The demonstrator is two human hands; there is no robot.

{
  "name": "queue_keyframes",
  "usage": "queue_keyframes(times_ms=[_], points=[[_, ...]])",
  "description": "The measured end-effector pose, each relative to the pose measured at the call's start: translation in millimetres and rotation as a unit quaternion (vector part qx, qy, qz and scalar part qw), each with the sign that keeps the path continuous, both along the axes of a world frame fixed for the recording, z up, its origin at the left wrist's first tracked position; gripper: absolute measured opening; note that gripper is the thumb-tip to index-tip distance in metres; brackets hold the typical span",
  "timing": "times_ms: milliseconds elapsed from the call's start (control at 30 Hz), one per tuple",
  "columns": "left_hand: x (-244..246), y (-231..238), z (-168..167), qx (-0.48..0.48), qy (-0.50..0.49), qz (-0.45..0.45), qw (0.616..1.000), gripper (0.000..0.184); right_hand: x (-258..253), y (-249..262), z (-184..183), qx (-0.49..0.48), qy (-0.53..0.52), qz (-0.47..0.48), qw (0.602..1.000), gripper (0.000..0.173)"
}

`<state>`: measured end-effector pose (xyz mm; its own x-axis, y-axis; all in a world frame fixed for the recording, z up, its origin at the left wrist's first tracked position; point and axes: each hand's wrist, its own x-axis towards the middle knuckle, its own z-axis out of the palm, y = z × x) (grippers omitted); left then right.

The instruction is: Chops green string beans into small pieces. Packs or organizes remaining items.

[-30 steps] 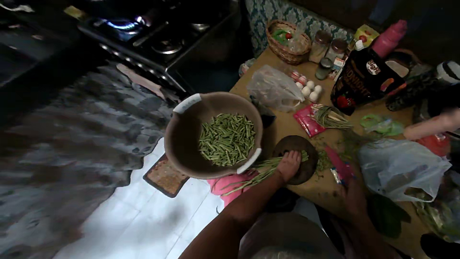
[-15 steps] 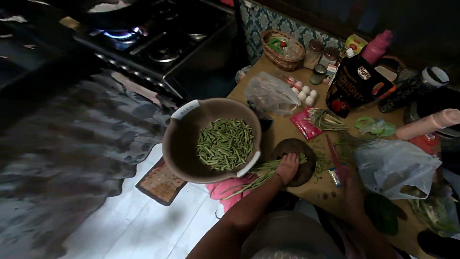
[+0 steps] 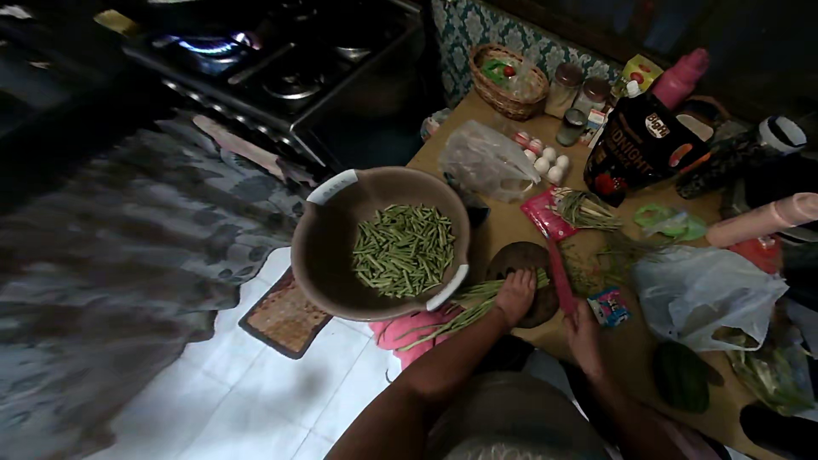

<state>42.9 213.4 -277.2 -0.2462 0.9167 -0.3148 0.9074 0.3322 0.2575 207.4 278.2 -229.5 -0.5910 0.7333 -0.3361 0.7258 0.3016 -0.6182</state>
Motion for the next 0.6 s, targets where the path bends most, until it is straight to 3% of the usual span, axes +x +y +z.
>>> queue_keyframes(times_ms=[133, 267, 500, 600], points=[[-1, -1, -3, 0.012, 0.0, -0.004, 1.0, 0.051, -35, 19, 2, -0.094, 0.148, -0.085, 0.981, 0.044], [-2, -2, -3, 0.013, -0.016, 0.0, 1.0, 0.05, -73, 39, -14, -0.189, 0.215, -0.056, 0.956, 0.042], [-4, -6, -3, 0.069, -0.035, 0.036, 0.996, 0.046, -82, 35, -31, -0.107, 0.153, -0.002, 0.982, 0.043], [-3, -14, 1, 0.056, -0.059, 0.067, 0.994, 0.055, -80, 35, -40, -0.07, 0.166, 0.022, 0.983, 0.043]])
